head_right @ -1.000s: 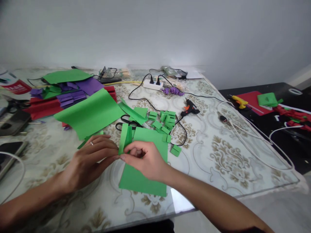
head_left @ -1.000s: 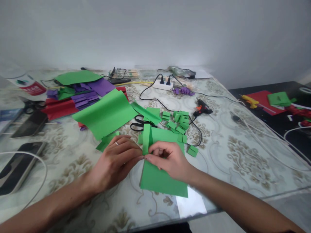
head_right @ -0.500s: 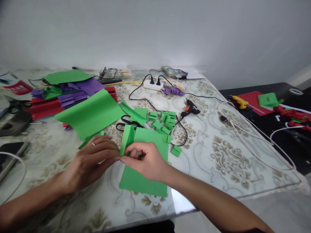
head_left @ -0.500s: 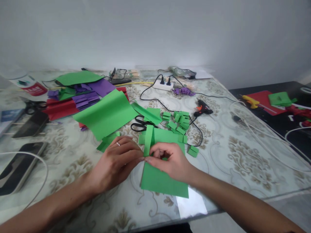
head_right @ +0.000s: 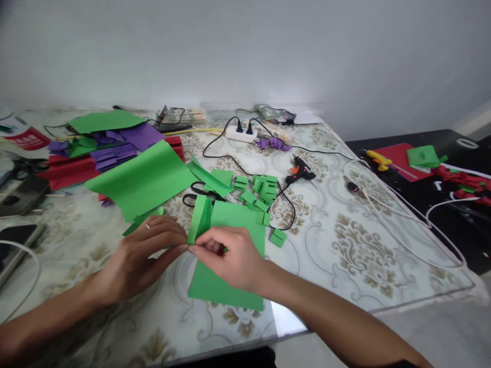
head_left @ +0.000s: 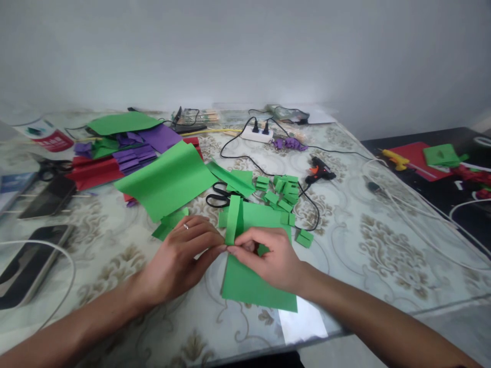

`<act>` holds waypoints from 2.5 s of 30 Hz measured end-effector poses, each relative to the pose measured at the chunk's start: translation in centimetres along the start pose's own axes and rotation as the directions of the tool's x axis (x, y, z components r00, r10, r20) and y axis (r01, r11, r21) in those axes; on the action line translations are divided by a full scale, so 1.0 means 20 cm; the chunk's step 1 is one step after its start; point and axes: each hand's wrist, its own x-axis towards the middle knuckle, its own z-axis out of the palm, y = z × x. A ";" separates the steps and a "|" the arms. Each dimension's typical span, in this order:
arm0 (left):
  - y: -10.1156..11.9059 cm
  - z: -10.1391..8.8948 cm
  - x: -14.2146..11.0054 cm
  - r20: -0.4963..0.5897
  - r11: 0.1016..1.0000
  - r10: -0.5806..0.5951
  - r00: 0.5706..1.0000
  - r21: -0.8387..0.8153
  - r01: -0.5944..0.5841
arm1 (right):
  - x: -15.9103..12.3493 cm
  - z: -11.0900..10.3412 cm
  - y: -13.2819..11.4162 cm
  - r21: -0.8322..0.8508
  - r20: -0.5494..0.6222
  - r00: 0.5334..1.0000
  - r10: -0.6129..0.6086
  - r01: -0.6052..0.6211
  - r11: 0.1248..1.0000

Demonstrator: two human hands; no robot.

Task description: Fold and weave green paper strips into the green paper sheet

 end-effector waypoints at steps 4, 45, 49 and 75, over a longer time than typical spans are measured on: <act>0.00 0.00 0.00 -0.003 1.000 -0.016 1.000 -0.016 0.016 | -0.01 0.00 0.01 -0.065 -0.030 0.996 -0.083 0.081 0.995; 0.00 0.01 -0.02 -0.028 0.983 -0.167 0.986 -0.082 0.164 | 0.00 -0.01 0.01 -0.091 -0.028 0.991 -0.132 0.129 0.987; 0.01 0.01 -0.01 -0.025 0.982 -0.168 0.986 -0.091 0.165 | -0.01 0.00 0.03 -0.037 -0.035 0.994 -0.102 0.101 0.994; 0.03 0.01 -0.01 -0.046 0.989 -0.141 0.989 -0.055 0.138 | 0.00 -0.02 -0.01 -0.077 0.027 0.997 -0.069 0.071 0.995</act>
